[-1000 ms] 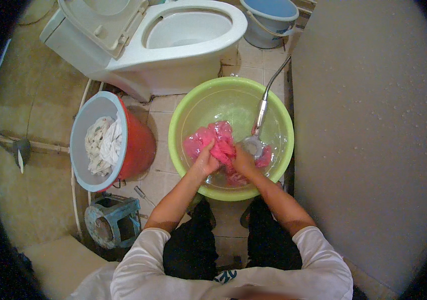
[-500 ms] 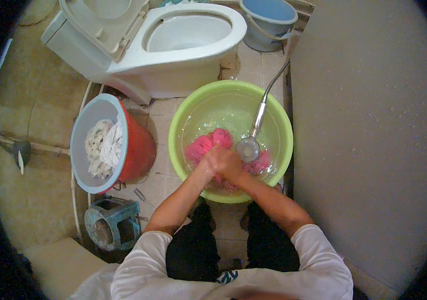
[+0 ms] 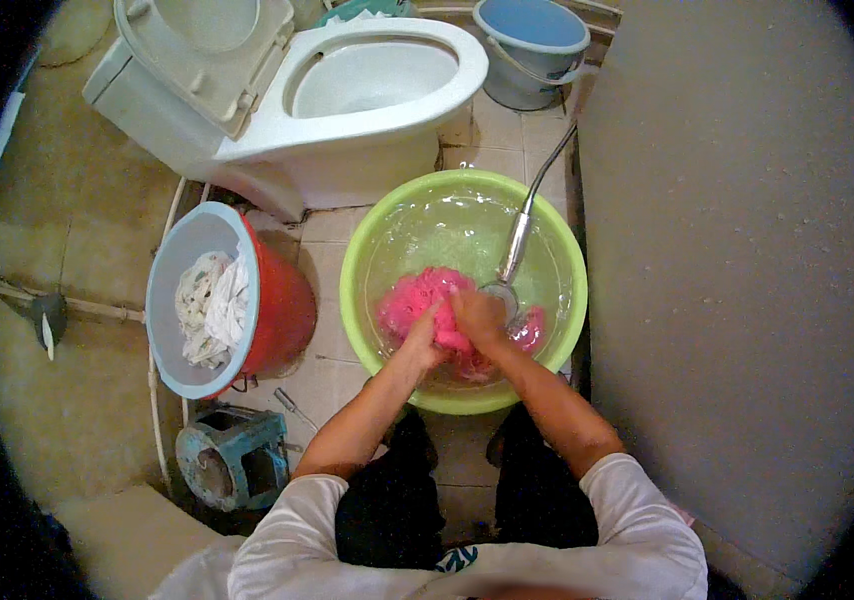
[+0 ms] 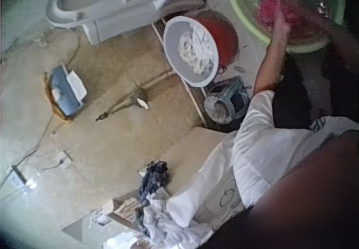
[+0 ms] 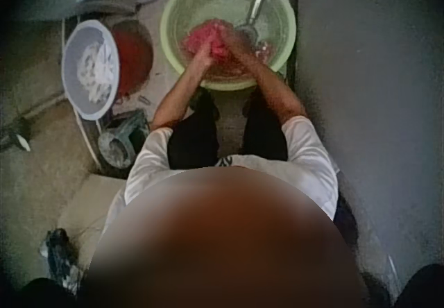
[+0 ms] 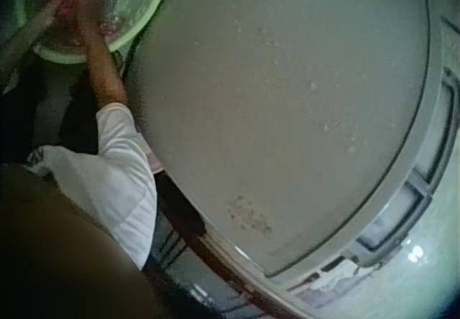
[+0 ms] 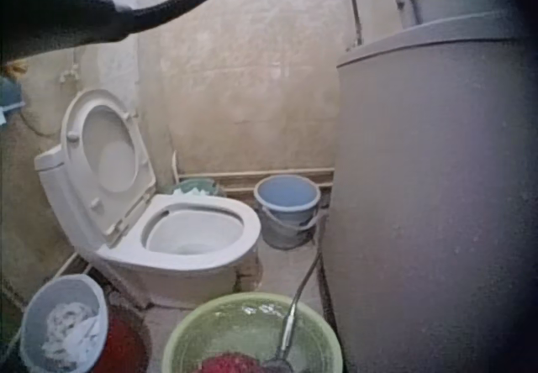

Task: The person sits on the floor and hand-washes a pink garment in a green basin filled with water. They repeatedly scrub and squeeze the fabric under a running tap. After rinsing, they wring out the garment and place it into a red bucket containing other clothes.

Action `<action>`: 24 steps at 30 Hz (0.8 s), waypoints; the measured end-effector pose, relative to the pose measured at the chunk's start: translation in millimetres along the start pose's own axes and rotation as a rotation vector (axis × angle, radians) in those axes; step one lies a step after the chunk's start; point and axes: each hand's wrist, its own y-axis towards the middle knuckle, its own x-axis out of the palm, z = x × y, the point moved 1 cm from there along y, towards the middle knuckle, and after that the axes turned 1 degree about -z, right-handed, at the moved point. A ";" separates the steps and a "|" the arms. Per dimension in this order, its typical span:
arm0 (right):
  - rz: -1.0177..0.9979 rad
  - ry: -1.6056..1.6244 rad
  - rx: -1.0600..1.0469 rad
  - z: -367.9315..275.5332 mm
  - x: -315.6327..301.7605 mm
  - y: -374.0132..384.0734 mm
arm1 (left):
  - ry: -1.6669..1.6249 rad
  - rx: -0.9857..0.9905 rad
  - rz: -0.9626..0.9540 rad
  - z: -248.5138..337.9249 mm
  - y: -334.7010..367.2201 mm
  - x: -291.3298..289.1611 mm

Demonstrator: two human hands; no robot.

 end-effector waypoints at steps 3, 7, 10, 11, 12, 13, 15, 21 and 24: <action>-0.048 0.028 0.082 -12.6 -6.3 1.5 | 0.103 0.140 0.034 12.1 -5.4 -4.0; -0.162 0.457 0.023 14.0 -13.6 0.7 | 0.399 0.171 0.122 10.9 -7.1 -7.3; -0.229 0.570 0.060 18.2 -11.3 1.1 | 0.969 0.296 0.140 -0.4 -8.1 -4.0; -0.265 0.450 -0.005 7.0 -7.9 -4.5 | 1.302 0.427 0.065 -3.8 -11.5 -8.3; -0.299 0.330 -0.070 -2.2 -5.8 -8.0 | 1.443 0.550 -0.025 -11.5 -3.8 -22.8; -0.480 0.278 -0.015 -13.5 -8.7 -6.8 | 1.575 0.694 -0.093 -16.3 2.4 -40.7; -0.504 0.329 0.047 13.8 11.5 -7.5 | 1.396 0.463 -0.157 -22.0 3.0 -25.9; -0.553 0.494 0.072 20.1 32.0 -9.0 | 0.801 -0.044 -0.010 -22.5 14.8 -67.1; -0.392 0.464 0.099 53.8 48.7 -10.1 | 0.472 -0.092 -0.007 -20.6 -10.6 -16.5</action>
